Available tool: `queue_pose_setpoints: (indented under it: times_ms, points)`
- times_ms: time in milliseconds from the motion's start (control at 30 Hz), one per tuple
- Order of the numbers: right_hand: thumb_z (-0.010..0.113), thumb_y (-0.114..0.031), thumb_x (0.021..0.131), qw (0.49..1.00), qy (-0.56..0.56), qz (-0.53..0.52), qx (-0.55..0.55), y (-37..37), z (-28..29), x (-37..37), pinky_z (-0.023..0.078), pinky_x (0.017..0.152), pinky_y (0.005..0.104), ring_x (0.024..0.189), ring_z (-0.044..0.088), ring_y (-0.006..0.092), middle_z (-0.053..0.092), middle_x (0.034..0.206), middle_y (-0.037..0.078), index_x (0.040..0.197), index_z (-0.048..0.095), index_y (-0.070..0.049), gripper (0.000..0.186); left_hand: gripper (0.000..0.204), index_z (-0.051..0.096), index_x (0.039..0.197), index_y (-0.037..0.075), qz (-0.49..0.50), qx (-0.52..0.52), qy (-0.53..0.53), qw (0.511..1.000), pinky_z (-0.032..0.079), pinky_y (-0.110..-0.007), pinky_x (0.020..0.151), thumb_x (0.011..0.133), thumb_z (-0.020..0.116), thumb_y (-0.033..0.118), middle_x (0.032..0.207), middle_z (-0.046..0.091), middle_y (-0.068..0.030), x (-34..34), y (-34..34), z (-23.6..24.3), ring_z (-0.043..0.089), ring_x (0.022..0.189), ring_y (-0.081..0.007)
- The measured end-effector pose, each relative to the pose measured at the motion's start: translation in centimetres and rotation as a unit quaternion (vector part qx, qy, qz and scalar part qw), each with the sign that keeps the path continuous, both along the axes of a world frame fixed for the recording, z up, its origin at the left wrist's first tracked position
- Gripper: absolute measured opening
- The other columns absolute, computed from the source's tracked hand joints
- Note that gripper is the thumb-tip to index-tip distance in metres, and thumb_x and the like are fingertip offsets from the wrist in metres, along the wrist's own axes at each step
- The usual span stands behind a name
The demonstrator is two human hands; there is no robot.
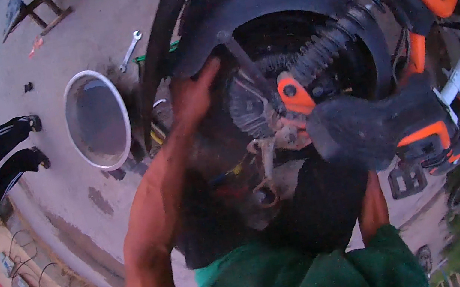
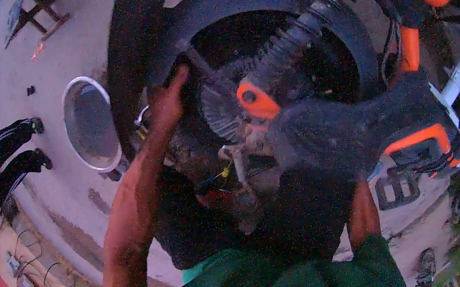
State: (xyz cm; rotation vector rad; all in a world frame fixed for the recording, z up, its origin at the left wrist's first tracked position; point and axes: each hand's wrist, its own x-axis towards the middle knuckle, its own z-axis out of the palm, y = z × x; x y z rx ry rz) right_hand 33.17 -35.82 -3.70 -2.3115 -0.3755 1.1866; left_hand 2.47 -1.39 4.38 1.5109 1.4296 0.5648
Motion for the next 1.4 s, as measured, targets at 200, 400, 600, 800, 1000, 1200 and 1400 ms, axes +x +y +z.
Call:
queue_pose_setpoints:
  times_ms: [200, 400, 600, 800, 1000, 1200, 1400]
  points:
    - [0.058, -0.035, 0.099, 1.000, 0.009, -0.005, -0.021, -1.8, 1.1, -0.2, 0.044, 0.091, 0.0350, 0.107, 0.056, 0.0247, 0.059, 0.122, 0.014, 0.135, 0.052, 0.002, 0.052, 0.059, 0.063, 0.129, 0.000, -0.003, -0.058, -0.025, 0.998, 0.044, -0.036, 0.103, 0.088, 0.075, 0.040, 0.128, 0.067, -0.0160, -0.9, -0.8, -0.3, 0.061, 0.120, -0.0262]
    - [0.058, -0.032, 0.099, 1.000, 0.004, 0.000, -0.018, -3.8, 1.8, -0.9, 0.045, 0.088, 0.0338, 0.103, 0.058, 0.0228, 0.061, 0.118, 0.013, 0.133, 0.054, 0.002, 0.047, 0.065, 0.063, 0.129, 0.000, 0.002, 0.015, -0.055, 0.998, 0.045, -0.036, 0.102, 0.086, 0.076, 0.046, 0.126, 0.068, -0.0165, -0.8, -0.6, -0.4, 0.063, 0.118, -0.0269]
    - [0.058, -0.029, 0.100, 1.000, 0.001, -0.002, -0.016, -6.5, 2.2, -1.9, 0.047, 0.085, 0.0326, 0.099, 0.060, 0.0210, 0.064, 0.114, 0.012, 0.131, 0.057, 0.001, 0.043, 0.076, 0.063, 0.128, -0.001, -0.037, 0.074, -0.042, 0.996, 0.047, -0.040, 0.100, 0.081, 0.074, 0.058, 0.126, 0.066, -0.0224, -1.9, -0.2, -2.1, 0.062, 0.120, -0.0365]
    - [0.057, -0.026, 0.101, 1.000, -0.012, -0.012, -0.015, -8.9, 3.9, -2.3, 0.048, 0.082, 0.0314, 0.095, 0.062, 0.0191, 0.066, 0.111, 0.010, 0.129, 0.059, 0.001, 0.039, 0.068, 0.054, 0.142, 0.003, -0.014, -0.060, -0.123, 0.990, 0.037, -0.039, 0.111, 0.092, 0.070, 0.046, 0.142, 0.056, -0.0148, -0.5, -1.2, 1.5, 0.051, 0.132, -0.0295]
    - [0.057, -0.023, 0.101, 0.998, -0.053, -0.037, 0.011, -10.0, 10.7, -3.2, 0.049, 0.080, 0.0302, 0.091, 0.063, 0.0173, 0.068, 0.107, 0.009, 0.127, 0.061, 0.001, 0.035, 0.067, 0.057, 0.137, -0.002, -0.026, -0.046, -0.131, 0.990, 0.040, -0.039, 0.108, 0.092, 0.070, 0.046, 0.135, 0.062, -0.0167, -2.0, -1.2, 1.9, 0.056, 0.126, -0.0314]
    - [0.062, -0.013, 0.097, 0.958, 0.218, -0.008, 0.184, -2.3, 24.1, -18.1, 0.054, 0.078, 0.0284, 0.091, 0.068, 0.0184, 0.070, 0.101, 0.012, 0.125, 0.058, -0.001, 0.030, 0.080, 0.055, 0.137, -0.003, -0.033, -0.119, -0.018, 0.992, 0.040, -0.039, 0.108, 0.088, 0.067, 0.059, 0.137, 0.059, -0.0224, -2.5, -1.1, 2.2, 0.055, 0.127, -0.0348]
    - [0.066, -0.040, 0.095, 0.838, 0.452, 0.282, -0.117, 1.8, 8.1, -33.7, 0.054, 0.090, 0.0388, 0.106, 0.066, 0.0229, 0.068, 0.115, 0.014, 0.137, 0.051, -0.001, 0.058, 0.073, 0.059, 0.132, -0.001, -0.041, 0.011, -0.035, 0.998, 0.043, -0.041, 0.104, 0.086, 0.072, 0.054, 0.133, 0.061, -0.0216, -2.6, -0.8, -0.7, 0.058, 0.123, -0.0359]
